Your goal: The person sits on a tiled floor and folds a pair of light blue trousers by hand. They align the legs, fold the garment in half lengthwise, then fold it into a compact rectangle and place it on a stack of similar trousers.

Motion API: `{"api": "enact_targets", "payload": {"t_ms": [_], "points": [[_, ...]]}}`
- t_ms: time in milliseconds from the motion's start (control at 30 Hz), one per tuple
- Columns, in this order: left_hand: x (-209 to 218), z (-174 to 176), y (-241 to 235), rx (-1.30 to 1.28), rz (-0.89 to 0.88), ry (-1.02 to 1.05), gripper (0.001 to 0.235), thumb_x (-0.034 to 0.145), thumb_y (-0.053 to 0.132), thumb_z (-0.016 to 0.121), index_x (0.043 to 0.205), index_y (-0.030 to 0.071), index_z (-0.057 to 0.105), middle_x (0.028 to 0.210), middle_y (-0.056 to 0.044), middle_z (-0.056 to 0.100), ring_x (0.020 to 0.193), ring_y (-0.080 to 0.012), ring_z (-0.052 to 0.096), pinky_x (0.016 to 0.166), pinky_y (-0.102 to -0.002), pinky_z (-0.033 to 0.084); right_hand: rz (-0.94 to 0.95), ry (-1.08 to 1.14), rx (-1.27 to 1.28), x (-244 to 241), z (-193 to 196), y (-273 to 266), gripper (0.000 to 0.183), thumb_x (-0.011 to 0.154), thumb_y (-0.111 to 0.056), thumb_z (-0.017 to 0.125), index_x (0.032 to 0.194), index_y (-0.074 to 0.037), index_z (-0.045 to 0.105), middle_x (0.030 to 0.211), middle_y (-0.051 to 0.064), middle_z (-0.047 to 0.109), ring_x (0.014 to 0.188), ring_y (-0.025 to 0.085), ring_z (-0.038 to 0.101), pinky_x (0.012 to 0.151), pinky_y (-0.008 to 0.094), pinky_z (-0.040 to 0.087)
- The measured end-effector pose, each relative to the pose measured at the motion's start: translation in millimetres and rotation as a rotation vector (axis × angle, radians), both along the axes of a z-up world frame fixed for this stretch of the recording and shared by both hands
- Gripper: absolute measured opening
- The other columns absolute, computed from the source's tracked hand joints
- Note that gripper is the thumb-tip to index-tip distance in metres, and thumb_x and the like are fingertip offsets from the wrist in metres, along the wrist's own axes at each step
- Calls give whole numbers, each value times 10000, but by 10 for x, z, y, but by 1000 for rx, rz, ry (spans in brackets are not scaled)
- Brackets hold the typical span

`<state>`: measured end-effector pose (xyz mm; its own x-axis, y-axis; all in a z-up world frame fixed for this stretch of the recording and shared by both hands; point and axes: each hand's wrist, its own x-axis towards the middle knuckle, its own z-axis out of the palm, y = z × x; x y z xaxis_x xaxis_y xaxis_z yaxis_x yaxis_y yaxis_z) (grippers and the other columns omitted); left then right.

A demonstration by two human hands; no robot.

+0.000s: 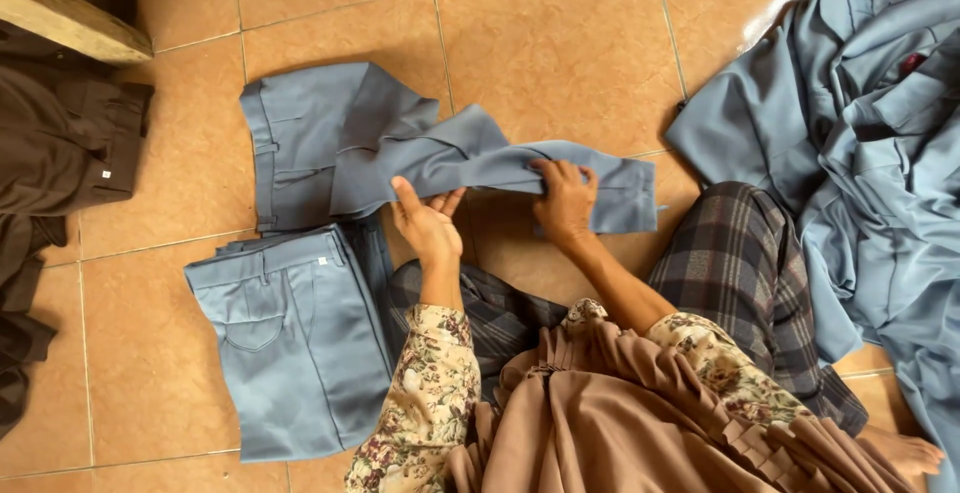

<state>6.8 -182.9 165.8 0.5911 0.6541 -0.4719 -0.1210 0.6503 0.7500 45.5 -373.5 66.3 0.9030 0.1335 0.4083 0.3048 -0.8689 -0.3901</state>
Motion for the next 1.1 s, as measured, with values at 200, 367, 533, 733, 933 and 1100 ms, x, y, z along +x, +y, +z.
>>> {"api": "enact_targets", "payload": {"t_ms": [200, 367, 533, 733, 933, 1100], "points": [[313, -185, 752, 197, 31, -39, 633, 960, 554, 688, 1390, 112, 549, 1330, -215, 606, 870, -533, 726, 703, -524, 699, -59, 59, -141, 472, -531, -699, 477, 721, -165, 714, 1157, -358, 691, 1031, -100, 637, 1009, 81, 638, 1060, 450, 336], [786, 506, 1057, 324, 45, -12, 847, 913, 550, 752, 1399, -94, 496, 1432, -332, 378, 1239, -487, 434, 1016, -643, 532, 37, -238, -187, 1090, 335, -764, 481, 610, -130, 827, 1067, -245, 731, 989, -21, 624, 999, 171, 619, 1078, 494, 319], [961, 674, 1377, 82, 146, -170, 609, 787, 412, 707, 1260, 31, 666, 1270, -143, 715, 1184, -289, 680, 994, -483, 578, 158, -511, -160, 1161, 1286, -746, 375, 779, 40, 655, 1078, -163, 755, 1020, 14, 635, 892, 223, 613, 1112, 514, 299], [339, -492, 1405, -56, 188, -178, 681, 1050, 499, 564, 1526, 32, 424, 1574, -197, 412, 1481, -374, 348, 1237, -524, 262, 390, -573, -254, 479, 199, -751, 180, 931, -106, 634, 1015, -233, 730, 944, 37, 609, 860, 211, 615, 1105, 574, 380], [-7, -247, 933, 149, 201, 529, 793, 1039, 254, 595, 1623, 63, 95, 1649, -277, 196, 1529, -416, 199, 1248, -568, 195, 541, 310, -535, -321, -463, -926, 815, 696, -514, 834, 1418, -291, 528, 1327, 47, 492, 1140, 252, 553, 1038, 503, 428], [212, -1053, 804, 904, -77, 826, 849, 958, 169, 707, 1638, 116, 203, 1677, -249, -67, 1548, -462, 26, 1141, -795, 200, 234, 380, -100, 93, -809, -1042, 320, 932, -367, 730, 1222, -234, 706, 1131, 51, 667, 1031, 280, 694, 892, 445, 550]]}}
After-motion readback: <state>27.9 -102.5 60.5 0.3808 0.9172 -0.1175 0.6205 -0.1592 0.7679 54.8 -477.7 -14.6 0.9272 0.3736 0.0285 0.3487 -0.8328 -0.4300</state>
